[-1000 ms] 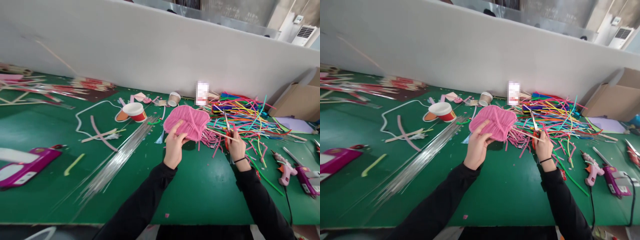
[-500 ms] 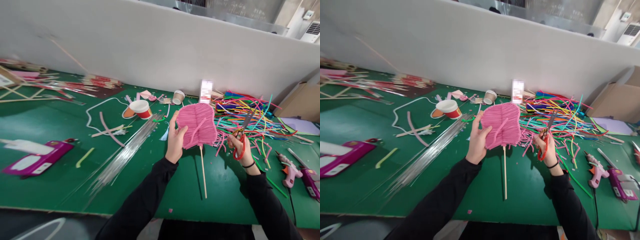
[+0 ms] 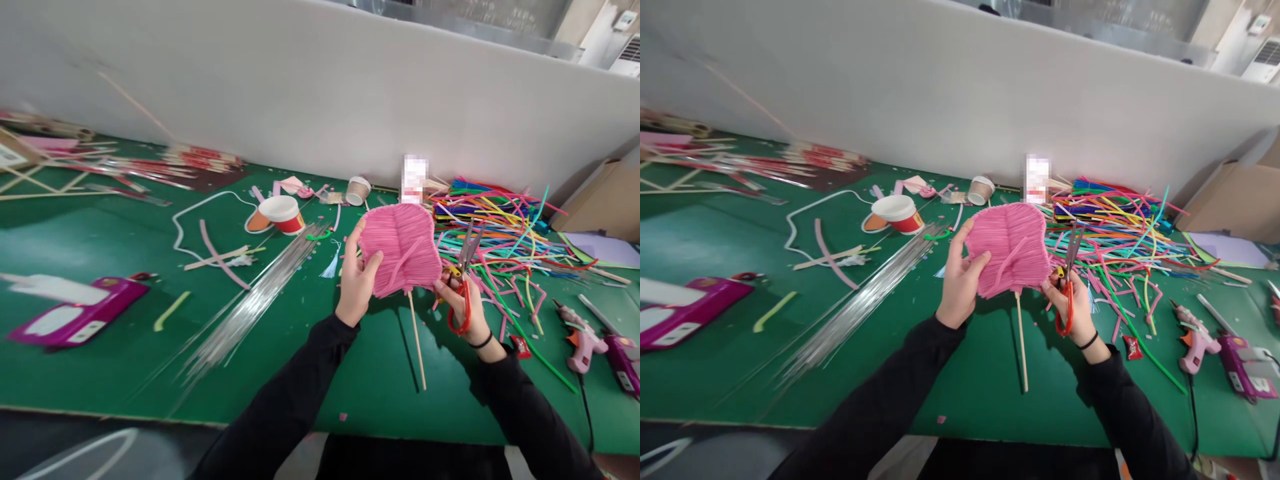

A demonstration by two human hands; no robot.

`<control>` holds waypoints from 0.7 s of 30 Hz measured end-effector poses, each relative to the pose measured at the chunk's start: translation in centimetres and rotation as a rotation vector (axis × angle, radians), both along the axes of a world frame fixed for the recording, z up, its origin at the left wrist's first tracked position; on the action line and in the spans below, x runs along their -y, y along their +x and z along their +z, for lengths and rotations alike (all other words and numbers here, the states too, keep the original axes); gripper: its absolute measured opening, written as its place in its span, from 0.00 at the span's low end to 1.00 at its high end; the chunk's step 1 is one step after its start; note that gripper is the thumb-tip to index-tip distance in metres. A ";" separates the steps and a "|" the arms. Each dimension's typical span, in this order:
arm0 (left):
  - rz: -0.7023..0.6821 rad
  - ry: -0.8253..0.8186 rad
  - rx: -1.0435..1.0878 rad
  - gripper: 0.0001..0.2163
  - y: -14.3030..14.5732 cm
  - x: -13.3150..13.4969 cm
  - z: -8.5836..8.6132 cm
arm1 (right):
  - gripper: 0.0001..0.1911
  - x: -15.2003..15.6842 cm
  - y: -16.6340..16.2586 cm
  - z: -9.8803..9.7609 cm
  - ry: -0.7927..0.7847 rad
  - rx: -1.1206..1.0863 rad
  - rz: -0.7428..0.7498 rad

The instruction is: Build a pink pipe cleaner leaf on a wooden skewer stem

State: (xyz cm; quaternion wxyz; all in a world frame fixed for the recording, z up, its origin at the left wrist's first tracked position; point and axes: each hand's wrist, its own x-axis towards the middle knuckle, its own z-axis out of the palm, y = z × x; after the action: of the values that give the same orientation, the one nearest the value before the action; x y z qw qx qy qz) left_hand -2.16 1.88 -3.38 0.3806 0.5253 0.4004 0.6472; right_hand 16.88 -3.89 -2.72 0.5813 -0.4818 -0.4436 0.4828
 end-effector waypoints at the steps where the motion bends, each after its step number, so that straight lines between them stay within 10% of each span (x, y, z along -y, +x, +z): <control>1: 0.006 0.026 -0.033 0.29 -0.1 0.0 -0.2 | 0.18 0.0 0.0 0.0 -0.011 0.005 -0.008; 21: 0.083 0.147 -0.191 0.30 0.2 0.6 0.3 | 0.19 -0.3 -0.1 -1.2 -0.123 -0.157 -0.030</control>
State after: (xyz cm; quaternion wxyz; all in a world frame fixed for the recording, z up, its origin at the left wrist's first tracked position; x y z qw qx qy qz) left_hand -1.96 1.24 -3.07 0.2740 0.5942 0.4076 0.6369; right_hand 16.79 -3.55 -3.96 0.5906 -0.4840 -0.3591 0.5367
